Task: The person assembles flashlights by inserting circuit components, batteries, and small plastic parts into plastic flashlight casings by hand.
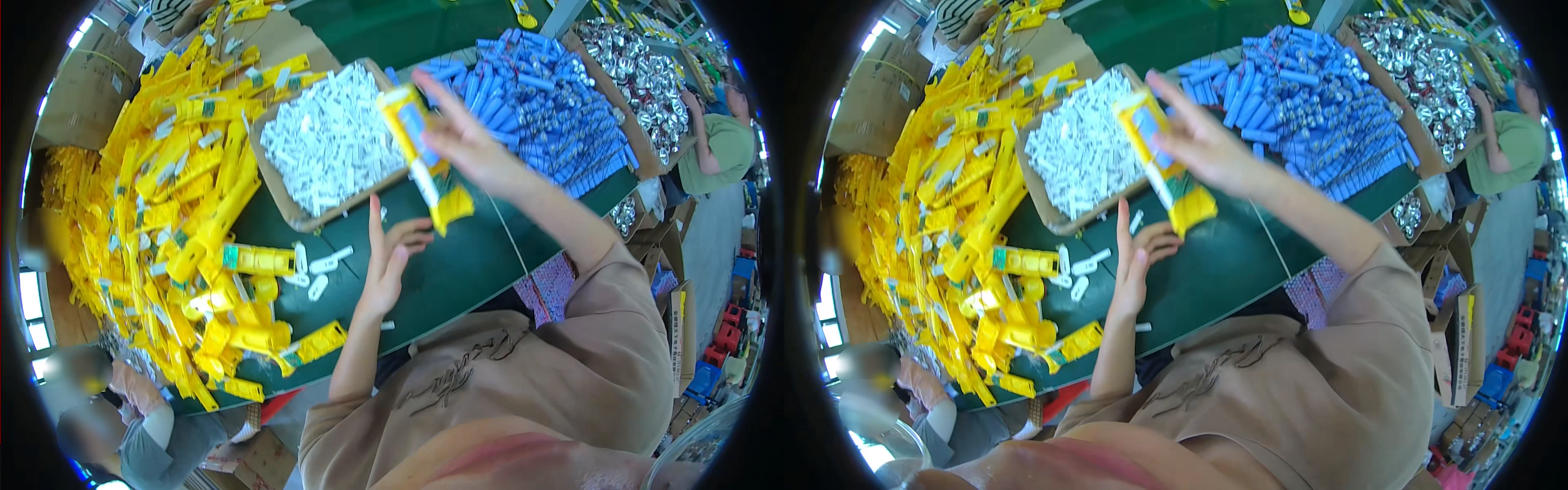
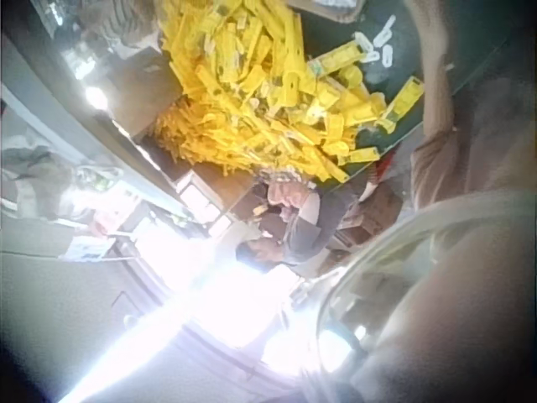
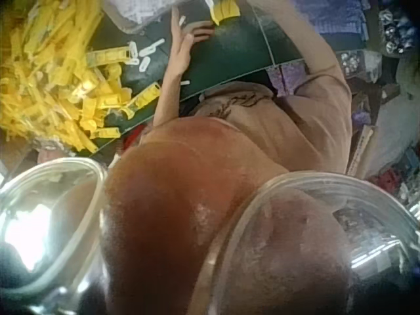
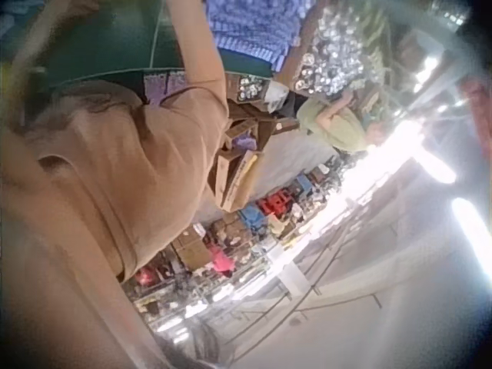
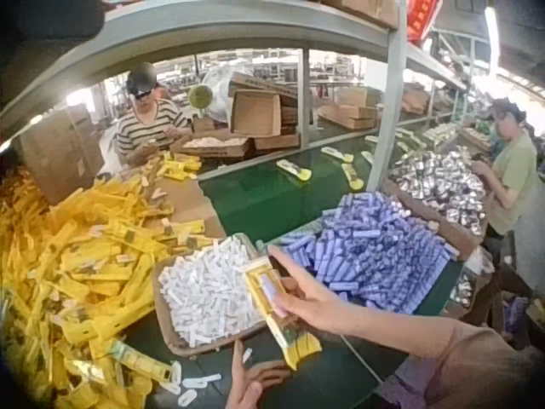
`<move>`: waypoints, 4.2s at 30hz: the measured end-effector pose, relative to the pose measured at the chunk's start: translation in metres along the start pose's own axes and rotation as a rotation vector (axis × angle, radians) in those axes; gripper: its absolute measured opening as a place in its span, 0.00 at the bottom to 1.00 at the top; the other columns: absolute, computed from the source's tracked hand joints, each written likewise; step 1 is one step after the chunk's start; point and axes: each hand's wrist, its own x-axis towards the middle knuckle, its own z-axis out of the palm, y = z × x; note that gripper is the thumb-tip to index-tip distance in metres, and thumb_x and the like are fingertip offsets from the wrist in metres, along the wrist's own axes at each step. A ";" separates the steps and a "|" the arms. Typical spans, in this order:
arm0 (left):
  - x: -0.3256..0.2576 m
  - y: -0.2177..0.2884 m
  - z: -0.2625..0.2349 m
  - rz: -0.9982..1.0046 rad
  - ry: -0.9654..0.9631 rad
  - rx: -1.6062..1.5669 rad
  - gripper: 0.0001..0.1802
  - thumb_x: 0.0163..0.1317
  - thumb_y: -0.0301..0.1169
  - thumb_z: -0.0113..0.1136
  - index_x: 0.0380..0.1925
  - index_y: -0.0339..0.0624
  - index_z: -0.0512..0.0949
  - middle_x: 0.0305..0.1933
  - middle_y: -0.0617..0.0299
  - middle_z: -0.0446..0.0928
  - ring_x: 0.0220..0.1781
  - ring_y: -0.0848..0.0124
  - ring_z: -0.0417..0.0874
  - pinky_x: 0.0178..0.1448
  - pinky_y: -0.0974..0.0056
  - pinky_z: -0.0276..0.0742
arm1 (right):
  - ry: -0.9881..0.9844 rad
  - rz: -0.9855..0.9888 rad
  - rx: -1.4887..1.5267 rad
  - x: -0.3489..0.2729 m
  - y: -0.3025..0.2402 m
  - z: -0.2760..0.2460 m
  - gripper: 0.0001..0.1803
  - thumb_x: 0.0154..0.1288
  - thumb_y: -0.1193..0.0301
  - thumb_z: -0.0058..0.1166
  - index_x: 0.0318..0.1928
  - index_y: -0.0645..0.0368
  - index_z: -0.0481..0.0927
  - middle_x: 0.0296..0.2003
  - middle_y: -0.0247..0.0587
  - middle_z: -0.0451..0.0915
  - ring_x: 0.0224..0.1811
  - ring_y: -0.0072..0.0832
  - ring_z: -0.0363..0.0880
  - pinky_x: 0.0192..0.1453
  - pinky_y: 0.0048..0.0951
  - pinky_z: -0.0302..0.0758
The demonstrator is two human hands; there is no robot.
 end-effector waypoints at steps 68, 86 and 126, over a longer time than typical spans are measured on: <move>0.000 0.097 0.028 0.484 0.301 0.185 0.32 0.70 0.53 0.36 0.56 0.33 0.65 0.49 0.51 0.75 0.48 0.64 0.79 0.52 0.62 0.76 | -0.021 -0.080 0.319 -0.083 0.023 0.105 0.19 0.62 0.75 0.53 0.53 0.62 0.68 0.46 0.39 0.75 0.44 0.20 0.74 0.53 0.27 0.69; 0.012 0.095 -0.042 0.593 0.726 0.711 0.26 0.73 0.46 0.33 0.49 0.32 0.70 0.45 0.53 0.78 0.44 0.68 0.80 0.51 0.65 0.74 | -0.481 0.293 0.748 -0.066 0.032 0.103 0.27 0.62 0.68 0.52 0.59 0.61 0.61 0.44 0.38 0.70 0.24 0.19 0.65 0.24 0.19 0.64; -0.022 0.024 0.032 -0.117 0.234 -0.122 0.27 0.71 0.49 0.36 0.55 0.37 0.63 0.36 0.52 0.76 0.32 0.67 0.79 0.38 0.64 0.77 | -0.091 -0.143 0.335 -0.057 0.052 0.043 0.18 0.69 0.61 0.49 0.50 0.63 0.73 0.43 0.37 0.78 0.44 0.21 0.77 0.49 0.25 0.73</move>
